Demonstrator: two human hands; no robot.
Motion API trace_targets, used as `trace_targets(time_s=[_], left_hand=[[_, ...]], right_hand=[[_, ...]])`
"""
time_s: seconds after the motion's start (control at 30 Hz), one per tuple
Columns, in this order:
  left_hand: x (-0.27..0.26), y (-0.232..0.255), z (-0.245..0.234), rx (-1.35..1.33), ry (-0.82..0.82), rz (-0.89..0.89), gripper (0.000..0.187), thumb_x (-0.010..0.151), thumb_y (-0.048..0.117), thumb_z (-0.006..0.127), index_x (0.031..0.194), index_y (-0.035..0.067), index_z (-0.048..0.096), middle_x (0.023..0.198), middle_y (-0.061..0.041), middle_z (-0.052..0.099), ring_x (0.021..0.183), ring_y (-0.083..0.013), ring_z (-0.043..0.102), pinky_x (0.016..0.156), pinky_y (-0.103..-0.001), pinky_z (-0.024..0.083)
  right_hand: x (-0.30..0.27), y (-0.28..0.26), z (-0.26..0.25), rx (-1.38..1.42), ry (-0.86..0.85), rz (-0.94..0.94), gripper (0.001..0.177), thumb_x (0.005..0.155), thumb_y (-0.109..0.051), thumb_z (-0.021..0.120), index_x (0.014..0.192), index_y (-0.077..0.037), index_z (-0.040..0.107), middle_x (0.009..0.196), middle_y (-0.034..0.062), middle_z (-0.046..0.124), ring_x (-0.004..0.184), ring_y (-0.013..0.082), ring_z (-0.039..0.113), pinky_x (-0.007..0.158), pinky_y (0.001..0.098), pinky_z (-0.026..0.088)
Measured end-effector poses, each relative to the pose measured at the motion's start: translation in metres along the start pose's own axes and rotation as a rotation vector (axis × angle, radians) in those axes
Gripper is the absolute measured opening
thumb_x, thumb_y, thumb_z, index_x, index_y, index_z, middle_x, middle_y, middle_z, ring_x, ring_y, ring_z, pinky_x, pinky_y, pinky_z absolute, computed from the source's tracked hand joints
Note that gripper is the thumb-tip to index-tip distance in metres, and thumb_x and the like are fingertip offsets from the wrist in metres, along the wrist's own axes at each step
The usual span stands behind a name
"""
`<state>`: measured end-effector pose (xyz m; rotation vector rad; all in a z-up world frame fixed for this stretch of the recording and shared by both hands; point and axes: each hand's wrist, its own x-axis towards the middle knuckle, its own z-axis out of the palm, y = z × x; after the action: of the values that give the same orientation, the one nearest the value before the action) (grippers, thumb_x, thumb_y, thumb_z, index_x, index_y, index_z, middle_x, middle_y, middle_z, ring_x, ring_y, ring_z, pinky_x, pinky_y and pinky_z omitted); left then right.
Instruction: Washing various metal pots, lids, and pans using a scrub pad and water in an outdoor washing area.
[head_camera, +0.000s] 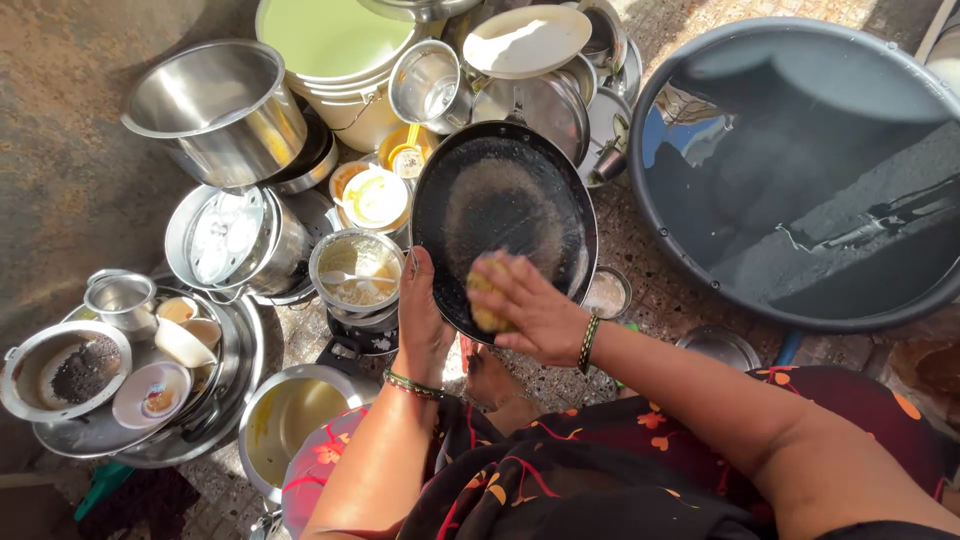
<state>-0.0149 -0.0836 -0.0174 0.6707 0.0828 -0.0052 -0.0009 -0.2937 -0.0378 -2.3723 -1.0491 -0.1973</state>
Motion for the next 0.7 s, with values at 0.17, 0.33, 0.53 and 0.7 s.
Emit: trace_targets(time_s=[0.17, 0.33, 0.53, 0.7], left_hand=[[0.000, -0.003, 0.014, -0.026, -0.007, -0.040, 0.051, 0.108, 0.036, 0.056, 0.142, -0.001, 0.051, 0.132, -0.012, 0.064, 0.118, -0.0237, 0.064, 0.102, -0.040, 0.054], [-0.003, 0.000, 0.010, 0.045, 0.108, -0.081, 0.056, 0.103, 0.040, 0.055, 0.143, 0.001, 0.050, 0.132, -0.011, 0.063, 0.118, -0.0219, 0.063, 0.100, -0.038, 0.054], [0.001, -0.016, -0.007, 0.069, 0.062, -0.098, 0.063, 0.101, 0.046, 0.062, 0.144, 0.001, 0.049, 0.131, -0.010, 0.063, 0.119, -0.0227, 0.060, 0.099, -0.037, 0.052], [-0.004, 0.008, 0.004, 0.028, 0.069, -0.078, 0.056, 0.102, 0.044, 0.059, 0.136, 0.000, 0.054, 0.124, -0.010, 0.067, 0.112, -0.0238, 0.064, 0.096, -0.039, 0.055]], right_hand=[[0.019, 0.019, -0.014, -0.031, -0.003, -0.014, 0.059, 0.102, -0.025, 0.056, 0.157, -0.020, 0.040, 0.170, 0.0095, 0.023, 0.157, 0.0349, 0.018, 0.127, 0.0522, 0.012], [0.013, -0.024, -0.012, 0.048, 0.087, 0.023, 0.063, 0.097, -0.018, 0.061, 0.157, -0.016, 0.041, 0.169, 0.0125, 0.028, 0.158, 0.0384, 0.020, 0.128, 0.0531, 0.016], [0.051, -0.041, -0.034, 0.000, 0.231, -0.162, 0.043, 0.092, -0.013, 0.069, 0.135, -0.017, 0.066, 0.159, 0.0090, 0.046, 0.151, 0.0342, 0.039, 0.124, 0.0503, 0.035], [0.020, -0.052, -0.023, -0.006, 0.240, -0.336, 0.041, 0.084, -0.007, 0.071, 0.124, -0.014, 0.074, 0.129, 0.0082, 0.059, 0.128, 0.0329, 0.055, 0.113, 0.0511, 0.045]])
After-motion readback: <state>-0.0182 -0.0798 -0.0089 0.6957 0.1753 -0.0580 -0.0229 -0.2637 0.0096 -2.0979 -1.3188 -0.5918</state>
